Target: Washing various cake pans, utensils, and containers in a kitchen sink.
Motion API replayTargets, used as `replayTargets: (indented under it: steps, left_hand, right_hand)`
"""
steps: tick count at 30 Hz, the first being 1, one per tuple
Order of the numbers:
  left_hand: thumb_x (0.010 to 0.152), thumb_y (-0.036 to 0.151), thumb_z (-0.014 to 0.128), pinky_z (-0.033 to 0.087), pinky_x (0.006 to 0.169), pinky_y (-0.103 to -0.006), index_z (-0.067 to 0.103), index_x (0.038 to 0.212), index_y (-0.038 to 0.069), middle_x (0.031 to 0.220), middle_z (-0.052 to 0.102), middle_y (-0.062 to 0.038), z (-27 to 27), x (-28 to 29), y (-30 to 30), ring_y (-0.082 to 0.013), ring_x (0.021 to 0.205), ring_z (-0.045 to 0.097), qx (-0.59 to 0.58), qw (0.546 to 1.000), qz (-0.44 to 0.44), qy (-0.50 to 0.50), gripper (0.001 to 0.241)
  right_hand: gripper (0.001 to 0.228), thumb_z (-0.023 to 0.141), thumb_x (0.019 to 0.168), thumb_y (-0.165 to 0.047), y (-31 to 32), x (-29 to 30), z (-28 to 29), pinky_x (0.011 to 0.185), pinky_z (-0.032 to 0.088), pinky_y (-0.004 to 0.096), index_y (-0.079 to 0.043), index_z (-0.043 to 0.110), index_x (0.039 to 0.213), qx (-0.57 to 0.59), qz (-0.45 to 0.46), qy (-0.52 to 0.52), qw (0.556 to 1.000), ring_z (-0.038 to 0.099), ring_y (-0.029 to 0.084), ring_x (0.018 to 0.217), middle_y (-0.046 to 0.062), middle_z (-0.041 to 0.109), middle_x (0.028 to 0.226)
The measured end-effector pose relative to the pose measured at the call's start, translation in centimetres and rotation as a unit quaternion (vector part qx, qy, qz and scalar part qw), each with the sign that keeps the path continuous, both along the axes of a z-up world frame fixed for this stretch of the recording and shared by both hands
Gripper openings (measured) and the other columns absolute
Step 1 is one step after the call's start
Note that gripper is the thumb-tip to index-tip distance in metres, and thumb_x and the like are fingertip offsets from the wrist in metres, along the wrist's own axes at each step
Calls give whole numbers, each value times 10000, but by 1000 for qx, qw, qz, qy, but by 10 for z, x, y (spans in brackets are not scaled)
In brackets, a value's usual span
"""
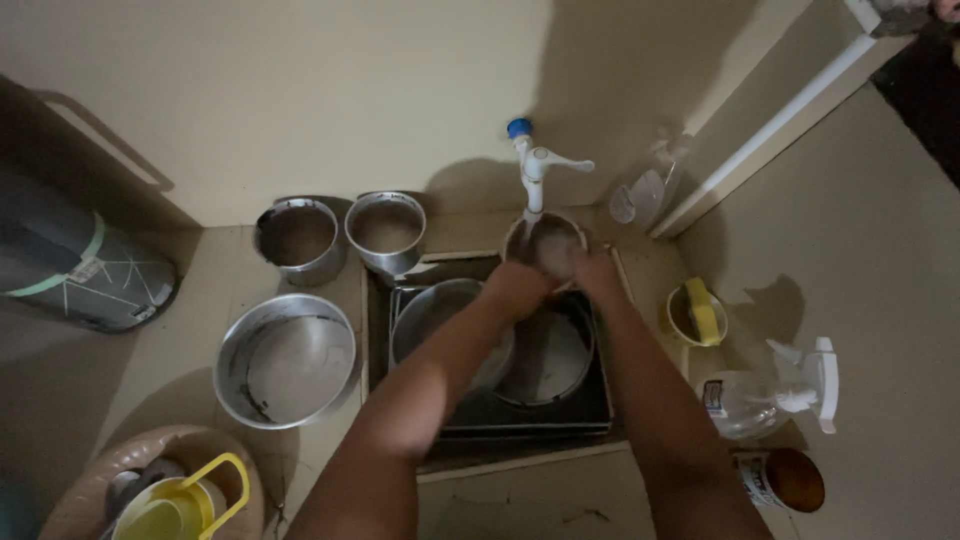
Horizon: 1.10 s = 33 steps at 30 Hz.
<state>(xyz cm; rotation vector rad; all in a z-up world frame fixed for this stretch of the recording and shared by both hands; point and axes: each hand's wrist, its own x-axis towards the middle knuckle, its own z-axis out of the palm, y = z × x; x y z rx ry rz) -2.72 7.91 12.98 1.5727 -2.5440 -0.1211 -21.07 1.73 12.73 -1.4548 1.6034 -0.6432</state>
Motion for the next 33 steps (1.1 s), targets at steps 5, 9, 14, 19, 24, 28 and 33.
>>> replayTargets:
  steps: [5,9,14,19,24,28,33]
  left_hand:
    - [934,108,649,542,895,-471,783,958,71,979,773,-144,1,12,-9,-319,895,732,-2,987,-50,-151,141]
    - [930,239,695,562,872,-487,733,1104,-12,1082,735,-202,-26,-17,-12,-356,970,703,136,969,-10,207,308]
    - [972,237,685,526,916,-449,617,1320,-6,1232,670,-173,-71,-56,15,-288,1084,647,205,709,6,675,430]
    - [899,269,743,570,870,-428,702,1231,49,1136,751,-159,55,22,83,-277,1027,711,204,741,60,637,400]
    - [743,294,837,583,805,-453,751,998,86,997,759,-175,144,119,160,-348,932,745,50,942,73,324,340]
    - [908,218,634,548,800,-534,711,971,88,968,736,-198,191,164,221,-396,920,719,136,942,296,87,164]
    - [926,156,557,539,848,-543,697,1112,109,1071,713,-238,125,211,256,-446,984,691,99,918,380,57,238]
  right_hand:
    - [584,635,892,-300,30,17,64,915,556,401,-71,580,1426,-178,62,-22,982,694,280,1105,180,693,1289]
    - [645,707,865,-389,73,36,114,850,555,416,-101,546,1419,-180,-47,-6,982,676,303,1050,162,636,1312]
    - [623,796,835,-519,121,31,130,877,544,476,-61,672,1239,-402,47,241,882,668,396,1075,207,683,1251]
    - [553,666,966,-487,123,9,111,869,538,458,-50,660,1304,-209,-17,106,972,681,333,1034,172,702,1168]
    - [559,592,1071,-519,93,14,18,909,553,448,6,652,1254,-206,109,-8,972,675,319,1044,174,710,1140]
    - [833,604,961,-525,113,75,16,995,479,450,-85,260,1578,117,207,65,969,571,342,1180,199,548,1369]
    - [765,535,926,-357,78,67,-61,1051,482,415,-68,299,1593,124,231,-12,965,610,329,1237,190,594,1430]
